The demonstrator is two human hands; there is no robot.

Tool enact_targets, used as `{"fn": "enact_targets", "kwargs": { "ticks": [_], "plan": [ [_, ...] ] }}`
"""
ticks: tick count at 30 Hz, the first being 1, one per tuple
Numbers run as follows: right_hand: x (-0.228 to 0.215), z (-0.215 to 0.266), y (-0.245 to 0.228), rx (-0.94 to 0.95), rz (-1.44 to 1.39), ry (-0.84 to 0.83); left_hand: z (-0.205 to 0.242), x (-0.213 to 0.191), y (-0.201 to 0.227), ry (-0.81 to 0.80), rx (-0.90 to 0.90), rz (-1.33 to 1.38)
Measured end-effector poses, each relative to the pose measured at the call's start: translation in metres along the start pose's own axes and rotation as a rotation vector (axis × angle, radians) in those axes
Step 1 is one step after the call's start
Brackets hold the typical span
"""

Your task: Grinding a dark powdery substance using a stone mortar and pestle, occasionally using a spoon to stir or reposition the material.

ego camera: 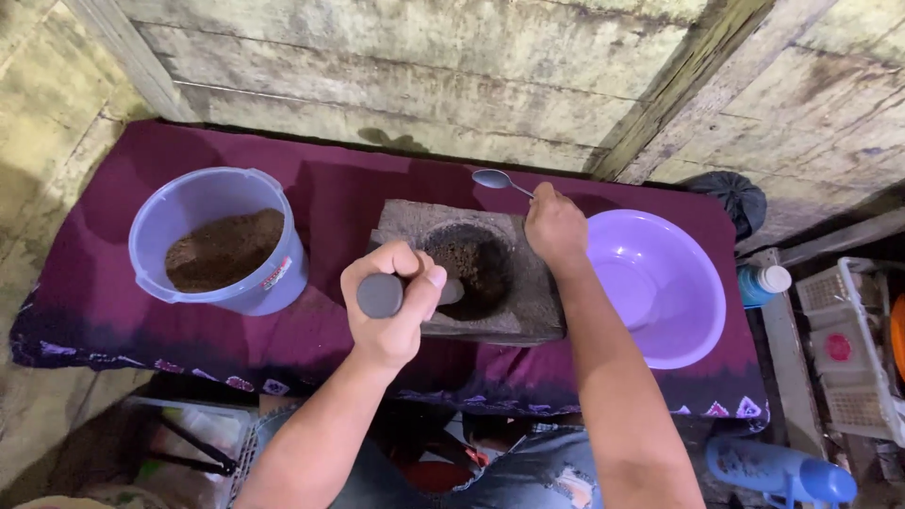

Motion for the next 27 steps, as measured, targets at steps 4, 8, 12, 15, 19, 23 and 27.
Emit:
{"fn": "enact_targets", "kwargs": {
  "ticks": [4, 8, 12, 15, 19, 23, 27],
  "plan": [
    [-0.003, 0.001, -0.004, 0.004, -0.007, 0.014, 0.007, -0.002, -0.048, 0.044, 0.009, 0.038],
    [-0.005, 0.003, -0.007, -0.015, -0.002, 0.028, 0.013, 0.013, -0.108, -0.012, -0.039, -0.365],
    [-0.007, 0.002, -0.003, 0.010, -0.006, 0.011, 0.008, 0.020, -0.097, -0.066, -0.051, -0.345],
    [-0.002, 0.001, -0.003, -0.004, 0.026, 0.011, 0.001, 0.019, -0.052, -0.007, -0.014, -0.342],
    [0.003, 0.001, -0.004, 0.003, 0.018, -0.040, 0.005, 0.012, -0.020, -0.042, 0.005, -0.139],
    [0.004, -0.002, -0.001, 0.032, 0.017, -0.079, -0.003, 0.011, -0.025, -0.056, 0.031, -0.222],
    [0.013, -0.003, 0.006, 0.077, 0.005, -0.154, -0.016, -0.024, -0.125, 0.004, -0.199, -0.418]
  ]
}}
Point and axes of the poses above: each hand's wrist, its own z-axis away from the middle knuckle, its own x-axis out of the palm, y = z × x, the point moved 7 cm from there along -z, towards the middle knuckle, and after that the axes turned 13 degrees about -x, right-handed, at the moved point
